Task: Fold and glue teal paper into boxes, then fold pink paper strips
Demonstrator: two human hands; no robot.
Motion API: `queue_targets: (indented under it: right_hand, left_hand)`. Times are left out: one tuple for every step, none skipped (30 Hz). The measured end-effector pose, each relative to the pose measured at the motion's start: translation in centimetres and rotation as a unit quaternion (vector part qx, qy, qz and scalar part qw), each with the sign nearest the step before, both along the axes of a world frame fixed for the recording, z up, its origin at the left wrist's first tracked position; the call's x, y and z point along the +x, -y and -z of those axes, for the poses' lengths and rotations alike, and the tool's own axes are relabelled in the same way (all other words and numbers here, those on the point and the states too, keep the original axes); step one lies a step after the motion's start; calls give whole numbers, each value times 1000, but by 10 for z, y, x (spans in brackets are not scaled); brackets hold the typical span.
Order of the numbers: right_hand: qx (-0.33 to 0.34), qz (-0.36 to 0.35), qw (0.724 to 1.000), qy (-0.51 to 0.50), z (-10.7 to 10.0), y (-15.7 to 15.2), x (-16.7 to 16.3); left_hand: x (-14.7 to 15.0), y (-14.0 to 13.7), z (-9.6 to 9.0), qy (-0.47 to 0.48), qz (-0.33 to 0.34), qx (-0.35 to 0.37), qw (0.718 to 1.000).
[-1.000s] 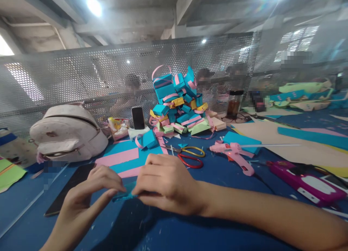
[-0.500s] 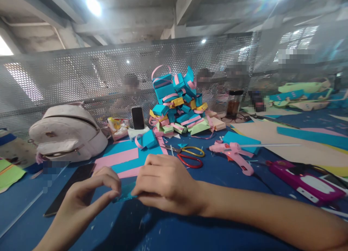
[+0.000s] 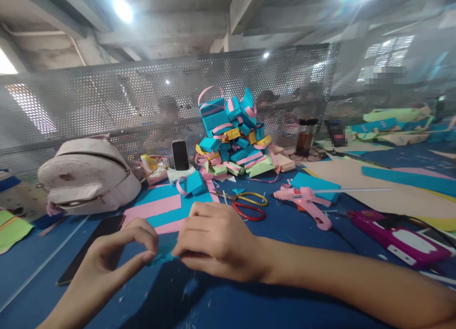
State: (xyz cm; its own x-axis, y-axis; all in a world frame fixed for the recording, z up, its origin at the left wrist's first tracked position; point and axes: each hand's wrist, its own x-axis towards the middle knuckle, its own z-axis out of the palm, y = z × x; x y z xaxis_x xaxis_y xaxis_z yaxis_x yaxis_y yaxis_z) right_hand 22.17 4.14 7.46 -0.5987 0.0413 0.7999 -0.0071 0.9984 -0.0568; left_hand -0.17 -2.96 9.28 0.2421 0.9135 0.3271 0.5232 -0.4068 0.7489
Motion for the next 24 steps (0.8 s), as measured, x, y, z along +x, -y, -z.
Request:
queue_targets:
  right_hand:
    - [0, 2, 1000, 0, 0, 0, 0]
    - [0, 3, 1000, -1, 0, 0, 0]
    - [0, 3, 1000, -2, 0, 0, 0]
    - [1, 3, 1000, -3, -1, 1, 0]
    - [2, 3, 1000, -4, -1, 1, 0]
    - [2, 4, 1000, -5, -1, 1, 0]
    - [1, 5, 1000, -5, -1, 1, 0]
    - [0, 7, 1000, -5, -1, 1, 0]
    - [0, 8, 1000, -6, -2, 0, 0]
    - [1, 8, 1000, -6, -2, 0, 0]
    - [4, 7, 1000, -7, -1, 0, 0]
    - [7, 7, 1000, -7, -1, -1, 0]
    - [10, 7, 1000, -7, -1, -2, 0]
    - [14, 8, 1000, -7, -1, -2, 0]
    - [16, 10, 1000, -6, -1, -2, 0]
    - [19, 13, 1000, -4, -1, -3, 0]
    - [22, 15, 1000, -4, -1, -3, 0]
    - [26, 17, 1000, -3, -1, -3, 1]
    - [28, 17, 999, -3, -1, -3, 1]
    - [29, 18, 999, -2, -1, -4, 1]
    - [29, 19, 999, -1, -1, -4, 1]
    - [28, 20, 999, 1, -1, -4, 1]
    - [28, 21, 999, 3, -1, -4, 1]
    - [28, 23, 999, 5, -1, -4, 1]
  left_hand:
    - [0, 0, 0, 0, 3, 0, 1000]
    - [0, -1, 0, -2, 7, 0, 1000]
    - [0, -1, -1, -4, 10, 1, 1000]
    - [0, -1, -1, -6, 11, 2, 1000]
    - [0, -2, -1, -8, 11, 3, 1000]
    - [-1, -2, -1, -11, 11, 4, 1000]
    - [-1, -2, -1, -13, 9, 7, 1000]
    - [-2, -2, -2, -15, 8, 8, 1000]
    - [-2, -2, -2, -16, 8, 9, 1000]
    - [-3, -2, -2, -16, 9, 9, 1000]
    - [-3, -2, -1, -16, 11, 10, 1000]
    - [-4, -2, -1, -16, 13, 10, 1000]
    - [-4, -2, -1, -17, 14, 13, 1000]
    - [-4, -3, -1, -19, 15, 18, 1000]
    - [-4, -3, 0, -21, 14, 25, 999]
    - [-4, -3, 0, -24, 12, 33, 999]
    - [-4, -3, 0, -27, 10, 41, 999]
    - [-4, -4, 0, -31, 8, 52, 998]
    - [-4, -4, -1, -34, 7, 64, 997]
    - [-4, -4, -1, -38, 6, 76, 996]
    - [-4, -4, -1, -43, 5, 88, 995]
    - [-4, -3, -2, -48, 5, 98, 994]
    - [-4, -3, -2, -54, 6, 106, 993]
    - [-4, -3, -2, -59, 7, 112, 992]
